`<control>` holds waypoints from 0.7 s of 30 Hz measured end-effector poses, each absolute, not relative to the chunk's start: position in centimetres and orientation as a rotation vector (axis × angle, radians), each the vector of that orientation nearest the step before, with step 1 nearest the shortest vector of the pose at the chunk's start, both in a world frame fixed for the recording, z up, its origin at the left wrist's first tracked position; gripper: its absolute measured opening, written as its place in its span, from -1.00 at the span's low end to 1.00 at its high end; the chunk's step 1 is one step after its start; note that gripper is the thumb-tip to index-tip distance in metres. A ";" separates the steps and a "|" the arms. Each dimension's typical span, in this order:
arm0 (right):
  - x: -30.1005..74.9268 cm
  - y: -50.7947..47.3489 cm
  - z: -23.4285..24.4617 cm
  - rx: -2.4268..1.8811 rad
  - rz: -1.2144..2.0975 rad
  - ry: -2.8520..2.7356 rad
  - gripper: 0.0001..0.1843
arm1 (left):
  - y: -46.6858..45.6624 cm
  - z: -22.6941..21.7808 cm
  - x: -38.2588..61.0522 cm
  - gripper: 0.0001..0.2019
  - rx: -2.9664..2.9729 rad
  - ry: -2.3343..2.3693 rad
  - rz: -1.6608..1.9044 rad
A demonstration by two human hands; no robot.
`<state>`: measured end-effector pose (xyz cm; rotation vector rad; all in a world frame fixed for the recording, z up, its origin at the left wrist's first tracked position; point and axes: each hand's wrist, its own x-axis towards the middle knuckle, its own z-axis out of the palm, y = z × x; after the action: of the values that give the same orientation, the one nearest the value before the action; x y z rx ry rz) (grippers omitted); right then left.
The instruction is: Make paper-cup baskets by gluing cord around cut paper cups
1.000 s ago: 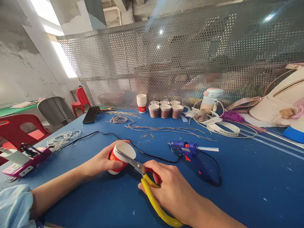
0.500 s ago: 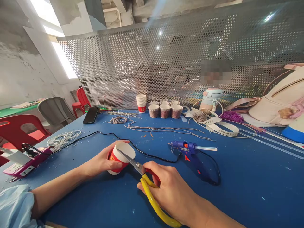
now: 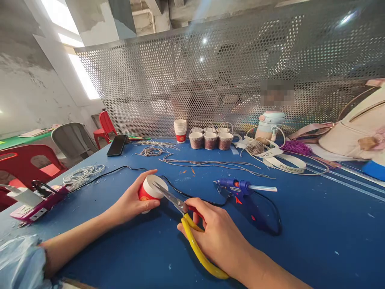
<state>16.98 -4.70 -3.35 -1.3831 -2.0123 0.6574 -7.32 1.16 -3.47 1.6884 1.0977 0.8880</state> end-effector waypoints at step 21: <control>17.3 -4.5 -5.0 -1.313 0.514 -2.019 -0.65 | 0.9 -3.6 -7.6 -0.31 1.512 0.983 0.895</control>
<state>17.27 -4.47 -4.97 -1.3125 -2.0189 0.5143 -7.57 0.92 -3.63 1.5123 0.9826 0.8951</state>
